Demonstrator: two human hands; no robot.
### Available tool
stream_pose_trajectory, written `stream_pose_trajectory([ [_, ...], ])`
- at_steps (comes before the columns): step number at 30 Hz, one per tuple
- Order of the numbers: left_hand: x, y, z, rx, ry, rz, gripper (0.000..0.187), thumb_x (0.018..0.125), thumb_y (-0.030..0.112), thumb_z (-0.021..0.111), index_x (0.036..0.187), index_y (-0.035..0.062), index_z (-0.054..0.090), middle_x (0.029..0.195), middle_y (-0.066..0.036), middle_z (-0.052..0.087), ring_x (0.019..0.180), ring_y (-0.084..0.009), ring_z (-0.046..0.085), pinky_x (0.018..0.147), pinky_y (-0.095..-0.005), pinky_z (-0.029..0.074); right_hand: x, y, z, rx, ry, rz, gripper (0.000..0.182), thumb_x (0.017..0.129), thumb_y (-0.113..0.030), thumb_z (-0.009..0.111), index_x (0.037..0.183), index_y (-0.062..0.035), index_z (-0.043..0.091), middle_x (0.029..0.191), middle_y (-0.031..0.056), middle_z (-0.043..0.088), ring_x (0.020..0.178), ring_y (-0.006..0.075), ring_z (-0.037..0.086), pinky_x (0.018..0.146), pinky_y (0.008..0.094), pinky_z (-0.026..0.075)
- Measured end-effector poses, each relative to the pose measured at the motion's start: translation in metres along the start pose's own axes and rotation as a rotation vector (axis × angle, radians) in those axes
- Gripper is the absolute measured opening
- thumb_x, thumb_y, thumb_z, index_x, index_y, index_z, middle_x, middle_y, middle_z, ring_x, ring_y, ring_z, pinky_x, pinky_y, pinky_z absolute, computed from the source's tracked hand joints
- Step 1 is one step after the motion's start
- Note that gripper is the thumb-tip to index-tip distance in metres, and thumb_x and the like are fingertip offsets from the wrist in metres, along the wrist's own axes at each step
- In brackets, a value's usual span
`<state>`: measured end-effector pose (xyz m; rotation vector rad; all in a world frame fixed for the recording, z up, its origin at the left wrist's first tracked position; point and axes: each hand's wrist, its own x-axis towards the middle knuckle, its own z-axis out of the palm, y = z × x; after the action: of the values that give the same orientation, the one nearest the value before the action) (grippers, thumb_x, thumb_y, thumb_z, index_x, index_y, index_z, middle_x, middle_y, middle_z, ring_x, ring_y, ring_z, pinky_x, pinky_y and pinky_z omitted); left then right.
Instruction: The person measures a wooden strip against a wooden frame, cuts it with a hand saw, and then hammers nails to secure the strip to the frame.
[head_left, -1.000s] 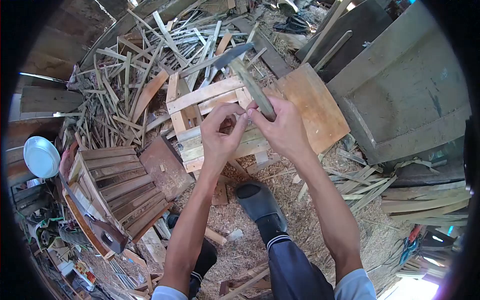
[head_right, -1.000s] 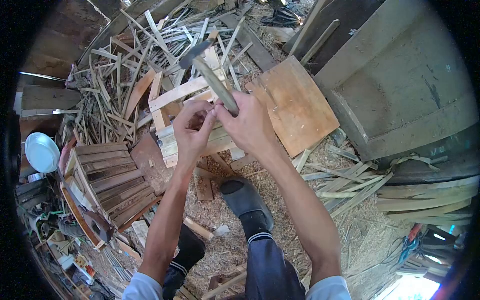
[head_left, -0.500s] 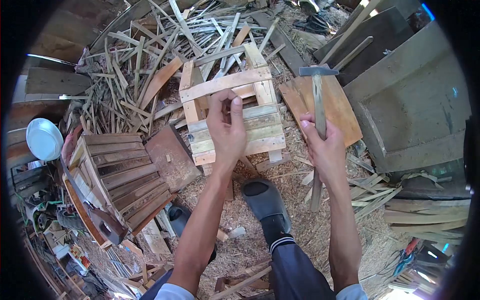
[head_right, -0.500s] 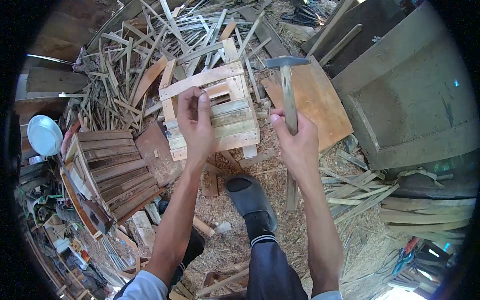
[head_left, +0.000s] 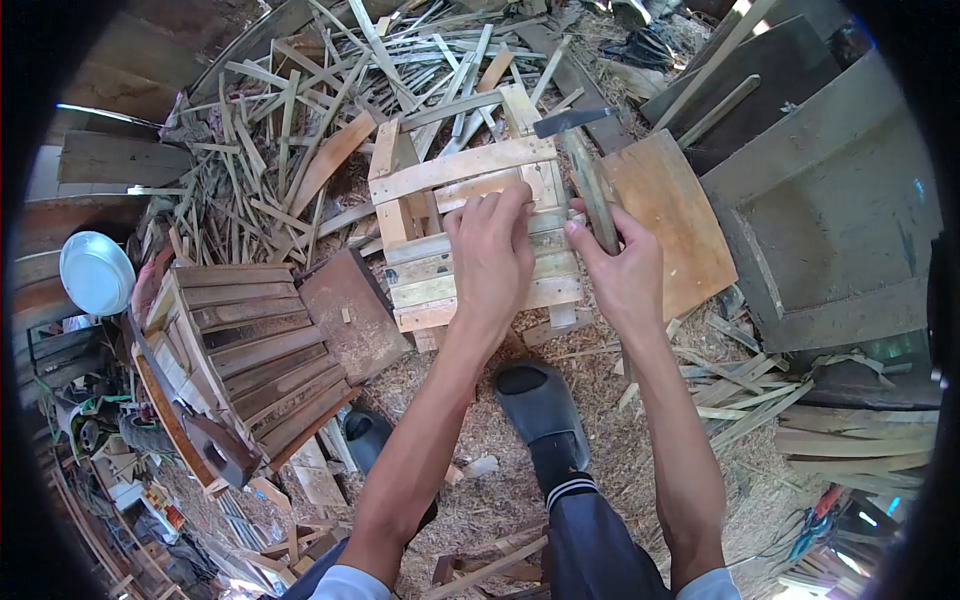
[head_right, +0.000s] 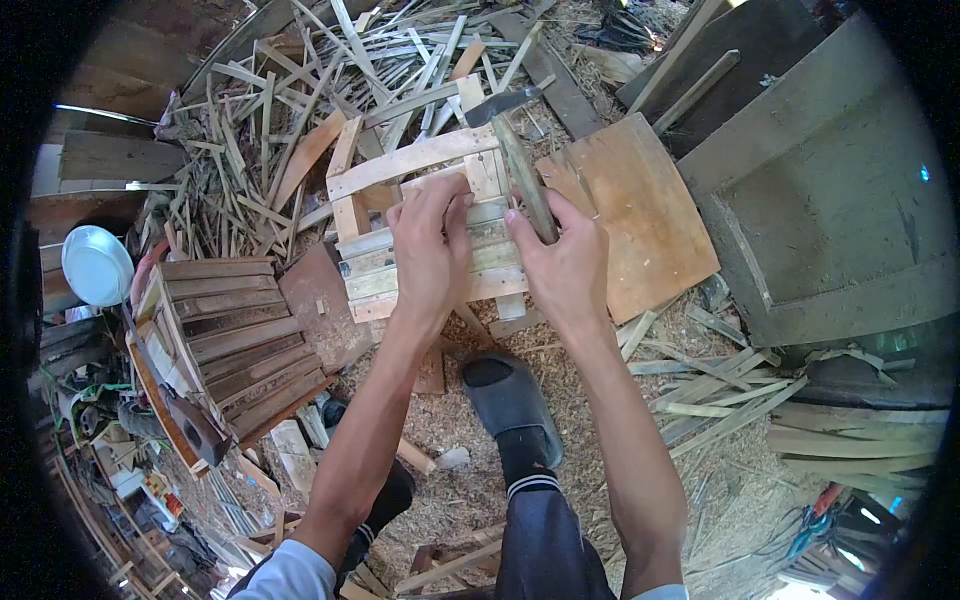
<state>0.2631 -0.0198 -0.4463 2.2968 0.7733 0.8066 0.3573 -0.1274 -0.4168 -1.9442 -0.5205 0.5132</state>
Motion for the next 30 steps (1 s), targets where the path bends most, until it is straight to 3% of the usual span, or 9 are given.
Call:
stream_pose_trajectory([
  [6,-0.011,0.004,-0.011,-0.102,0.028,0.176,0.016,0.082,-0.005,0.063,0.095,0.0043,0.062,0.088,-0.007,0.064,0.086,-0.0279,0.058,0.08,-0.0384,0.04,-0.003,0.006,0.001,-0.02,-0.033,0.022,0.027,0.086,-0.017,0.069,0.106,-0.0009,0.071,0.067,0.0051,0.064,0.06,0.007,0.052,0.056,0.028,0.043],
  [10,-0.024,0.004,-0.012,-0.108,0.033,0.168,0.02,0.078,-0.009,0.065,0.094,0.0032,0.064,0.089,-0.009,0.064,0.088,-0.028,0.059,0.077,-0.0382,0.044,-0.007,0.008,-0.001,-0.002,-0.046,0.046,0.025,0.086,-0.017,0.068,0.105,-0.0005,0.07,0.066,0.0031,0.064,0.06,0.007,0.052,0.056,0.0275,0.043],
  [13,-0.028,0.003,-0.008,-0.139,0.022,0.112,0.02,0.076,-0.007,0.065,0.093,0.0038,0.062,0.091,-0.009,0.063,0.091,-0.0297,0.058,0.082,-0.0411,0.044,-0.006,0.013,-0.001,0.082,-0.001,0.015,0.024,0.086,-0.017,0.069,0.102,0.0,0.07,0.065,0.0009,0.062,0.059,0.0067,0.051,0.055,0.027,0.042],
  [15,-0.022,0.003,-0.007,-0.227,0.036,0.058,0.017,0.078,-0.004,0.066,0.093,0.0031,0.063,0.093,-0.01,0.064,0.089,-0.0303,0.059,0.081,-0.0406,0.044,-0.003,0.011,-0.002,0.035,0.003,0.07,0.022,0.086,-0.018,0.07,0.098,0.0004,0.07,0.064,0.0001,0.061,0.058,0.0065,0.051,0.053,0.0269,0.04],
  [16,-0.019,0.003,-0.011,-0.185,0.03,0.05,0.015,0.079,-0.005,0.068,0.092,0.0025,0.066,0.097,-0.009,0.068,0.093,-0.0277,0.061,0.08,-0.0344,0.048,-0.002,0.011,-0.002,0.034,0.005,0.071,0.022,0.086,-0.018,0.07,0.098,0.0004,0.07,0.064,0.0001,0.061,0.058,0.0065,0.051,0.053,0.0269,0.04],
  [19,-0.01,0.001,-0.016,-0.148,-0.004,0.076,0.014,0.08,-0.004,0.068,0.092,0.0018,0.066,0.097,-0.01,0.068,0.093,-0.0286,0.063,0.081,-0.035,0.049,0.003,0.011,-0.002,0.08,-0.011,0.059,0.021,0.085,-0.019,0.071,0.095,0.0003,0.071,0.063,0.0006,0.061,0.058,0.0066,0.051,0.053,0.0268,0.04],
  [23,-0.003,0.009,-0.026,-0.22,-0.169,-0.073,0.014,0.081,-0.002,0.069,0.093,0.0039,0.066,0.099,-0.01,0.065,0.09,-0.0295,0.065,0.08,-0.0365,0.05,0.004,0.008,0.002,0.044,0.014,0.001,0.021,0.084,-0.021,0.072,0.092,-0.0005,0.072,0.062,0.0024,0.061,0.056,0.0075,0.052,0.052,0.0283,0.04],
  [28,0.005,-0.005,-0.026,-0.097,-0.097,0.154,0.017,0.08,-0.01,0.064,0.092,0.0022,0.064,0.096,-0.01,0.064,0.085,-0.0254,0.066,0.073,-0.0341,0.052,0.005,0.011,0.001,0.014,-0.01,0.086,0.021,0.084,-0.02,0.073,0.091,-0.0002,0.072,0.059,0.0027,0.06,0.055,0.0084,0.052,0.051,0.0299,0.04],
  [30,0.01,-0.007,-0.025,-0.362,-0.174,0.023,0.015,0.081,-0.009,0.062,0.092,0.0004,0.061,0.089,-0.011,0.062,0.074,-0.0278,0.063,0.069,-0.0361,0.05,0.004,0.015,0.002,-0.007,0.01,0.047,0.021,0.084,-0.02,0.073,0.091,-0.0001,0.072,0.059,0.0028,0.059,0.055,0.0084,0.051,0.051,0.0299,0.04],
])
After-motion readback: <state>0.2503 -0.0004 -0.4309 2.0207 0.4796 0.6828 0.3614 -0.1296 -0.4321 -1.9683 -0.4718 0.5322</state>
